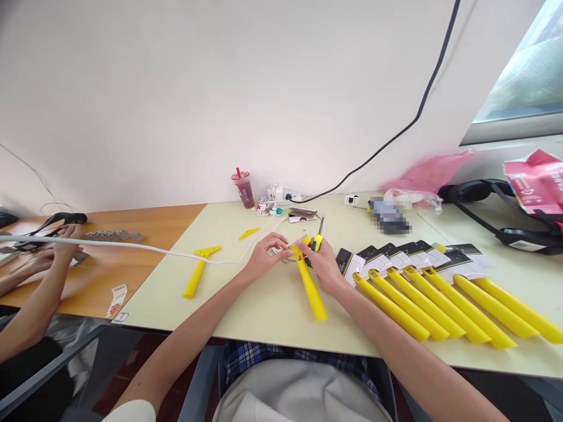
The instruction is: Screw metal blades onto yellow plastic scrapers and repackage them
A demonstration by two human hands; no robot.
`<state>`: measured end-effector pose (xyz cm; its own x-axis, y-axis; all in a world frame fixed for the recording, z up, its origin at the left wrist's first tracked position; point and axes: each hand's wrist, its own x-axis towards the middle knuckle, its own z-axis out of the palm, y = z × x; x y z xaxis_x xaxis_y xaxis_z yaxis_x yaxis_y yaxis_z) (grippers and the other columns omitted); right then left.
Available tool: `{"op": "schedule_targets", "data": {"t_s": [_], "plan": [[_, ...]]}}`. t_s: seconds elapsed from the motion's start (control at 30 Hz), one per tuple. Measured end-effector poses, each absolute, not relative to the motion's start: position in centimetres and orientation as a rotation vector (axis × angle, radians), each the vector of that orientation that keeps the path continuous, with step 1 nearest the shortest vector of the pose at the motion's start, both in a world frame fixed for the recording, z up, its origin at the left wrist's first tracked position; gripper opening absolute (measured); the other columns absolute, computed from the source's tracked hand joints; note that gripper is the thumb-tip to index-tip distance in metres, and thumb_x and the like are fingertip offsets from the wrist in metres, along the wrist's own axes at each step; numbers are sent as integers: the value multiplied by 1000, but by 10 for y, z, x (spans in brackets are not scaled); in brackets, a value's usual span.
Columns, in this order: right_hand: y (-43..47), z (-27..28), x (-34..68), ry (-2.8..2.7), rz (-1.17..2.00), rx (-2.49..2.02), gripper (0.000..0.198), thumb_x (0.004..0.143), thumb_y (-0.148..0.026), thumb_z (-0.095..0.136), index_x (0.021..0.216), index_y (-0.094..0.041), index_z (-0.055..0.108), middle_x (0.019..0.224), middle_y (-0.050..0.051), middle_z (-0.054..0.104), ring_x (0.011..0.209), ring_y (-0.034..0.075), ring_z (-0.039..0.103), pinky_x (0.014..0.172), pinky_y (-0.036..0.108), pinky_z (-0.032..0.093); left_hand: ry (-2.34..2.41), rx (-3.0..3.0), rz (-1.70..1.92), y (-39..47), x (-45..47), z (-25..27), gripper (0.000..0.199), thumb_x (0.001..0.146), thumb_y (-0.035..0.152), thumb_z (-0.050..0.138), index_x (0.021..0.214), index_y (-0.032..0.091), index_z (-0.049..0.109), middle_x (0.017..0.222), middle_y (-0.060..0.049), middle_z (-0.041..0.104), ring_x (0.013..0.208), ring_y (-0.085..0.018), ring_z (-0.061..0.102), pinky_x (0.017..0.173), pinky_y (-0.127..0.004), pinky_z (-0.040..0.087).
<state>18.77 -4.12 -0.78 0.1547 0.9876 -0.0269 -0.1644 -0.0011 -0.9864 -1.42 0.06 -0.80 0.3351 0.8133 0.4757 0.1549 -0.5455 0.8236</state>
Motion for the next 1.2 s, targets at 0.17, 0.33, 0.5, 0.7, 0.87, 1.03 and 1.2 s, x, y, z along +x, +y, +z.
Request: {"op": "schedule_targets", "data": {"t_s": [0.17,0.33,0.5,0.7,0.87,1.03,1.2], "plan": [[-41,-10,188,-984,1185,-1201,68,64,-75,101,89,-26,61,84,-3,65,82,20,60,79,37,49,819,2029,1211,0,-16,-7,38,95,59,88,89,23,82,110,-10,75,107,-25,72,104,-41,55],[-40,-13,189,-986,1174,-1213,67,68,-77,98,91,-26,62,87,-1,67,83,21,62,78,38,50,802,2165,1193,0,-19,-4,36,102,59,81,92,24,80,110,-11,75,111,-27,70,107,-44,55],[-40,-11,189,-1008,1176,-1191,65,69,-77,97,88,-25,63,87,0,69,81,20,62,77,38,51,806,2122,1173,-2,-20,-2,35,101,58,82,92,24,81,110,-10,75,109,-26,71,105,-43,55],[-41,-7,189,-967,1249,-1160,66,64,-74,102,86,-25,63,87,0,68,85,21,65,79,37,51,909,1899,1170,0,-15,-1,40,85,60,96,95,23,83,113,-10,77,107,-24,72,92,-37,56],[-43,-5,188,-957,1250,-1130,69,58,-72,105,85,-25,62,87,-1,68,81,20,65,77,37,53,952,1506,974,5,-17,-1,58,66,58,107,101,18,84,104,-10,82,90,-21,71,84,-36,56],[-34,7,191,-945,1183,-1106,73,53,-68,109,82,-26,57,82,-3,65,78,18,65,74,34,55,868,1354,924,10,-15,8,55,64,53,109,99,17,88,96,-9,83,84,-19,71,81,-34,55],[-10,54,199,-1016,1133,-1002,74,55,-69,108,81,-26,54,85,-1,66,80,19,70,72,33,58,792,1301,1097,33,-1,48,47,67,47,109,99,18,90,95,-9,84,85,-19,74,86,-35,58]]}}
